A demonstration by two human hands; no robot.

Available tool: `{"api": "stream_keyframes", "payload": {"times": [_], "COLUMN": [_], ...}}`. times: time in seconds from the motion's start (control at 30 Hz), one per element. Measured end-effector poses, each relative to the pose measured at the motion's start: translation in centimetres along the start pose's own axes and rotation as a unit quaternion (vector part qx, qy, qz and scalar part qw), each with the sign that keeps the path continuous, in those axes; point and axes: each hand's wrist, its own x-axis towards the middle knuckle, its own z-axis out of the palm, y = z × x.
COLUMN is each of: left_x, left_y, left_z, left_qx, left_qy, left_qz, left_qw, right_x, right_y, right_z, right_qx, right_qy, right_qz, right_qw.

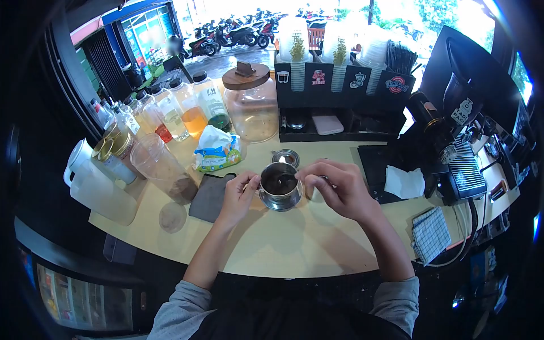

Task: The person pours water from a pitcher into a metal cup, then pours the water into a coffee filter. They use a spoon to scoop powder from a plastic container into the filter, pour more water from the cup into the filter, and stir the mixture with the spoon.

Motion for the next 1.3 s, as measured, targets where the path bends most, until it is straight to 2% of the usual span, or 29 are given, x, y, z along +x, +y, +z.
{"api": "stream_keyframes", "payload": {"times": [0.1, 0.17, 0.3, 0.43, 0.6, 0.73, 0.9, 1.0, 1.17, 1.3], "left_x": [0.1, 0.0, 0.1, 0.0, 0.1, 0.0, -0.2, -0.2, -0.5, -0.7], "left_y": [0.0, -0.1, -0.2, 0.1, 0.3, 0.4, -0.3, -0.6, -0.7, 0.4], "left_z": [0.1, 0.0, 0.1, 0.1, 0.1, 0.1, 0.4, 0.7, 1.1, 0.9], "left_qx": [0.002, 0.009, 0.006, 0.01, 0.009, 0.006, -0.006, -0.038, -0.163, -0.151], "left_qy": [-0.001, 0.002, 0.003, 0.006, 0.002, 0.006, 0.014, 0.019, 0.003, -0.001], "left_qz": [-0.001, -0.001, 0.006, -0.001, 0.004, 0.002, 0.007, 0.0, -0.033, -0.024], "left_qw": [1.0, 1.0, 1.0, 1.0, 1.0, 1.0, 1.0, 0.999, 0.986, 0.988], "right_x": [0.2, 0.1, 0.5, 0.8, 0.8, 0.6, -0.3, -0.9, -1.5, -1.8], "right_y": [-0.5, -0.4, -0.4, -1.2, -1.8, -2.1, -1.4, -1.2, -1.4, -1.5], "right_z": [0.3, 0.0, 0.3, -0.1, 0.8, 1.0, 1.6, 1.2, 1.6, 1.3], "right_qx": [-0.015, 0.029, -0.029, -0.04, -0.131, -0.137, -0.079, -0.117, -0.101, -0.107], "right_qy": [0.002, -0.007, -0.003, -0.026, -0.057, -0.066, -0.022, -0.014, 0.007, 0.038], "right_qz": [-0.011, 0.019, -0.027, -0.016, -0.087, -0.081, -0.085, -0.066, -0.074, -0.061], "right_qw": [1.0, 0.999, 0.999, 0.999, 0.986, 0.985, 0.993, 0.991, 0.992, 0.992]}}
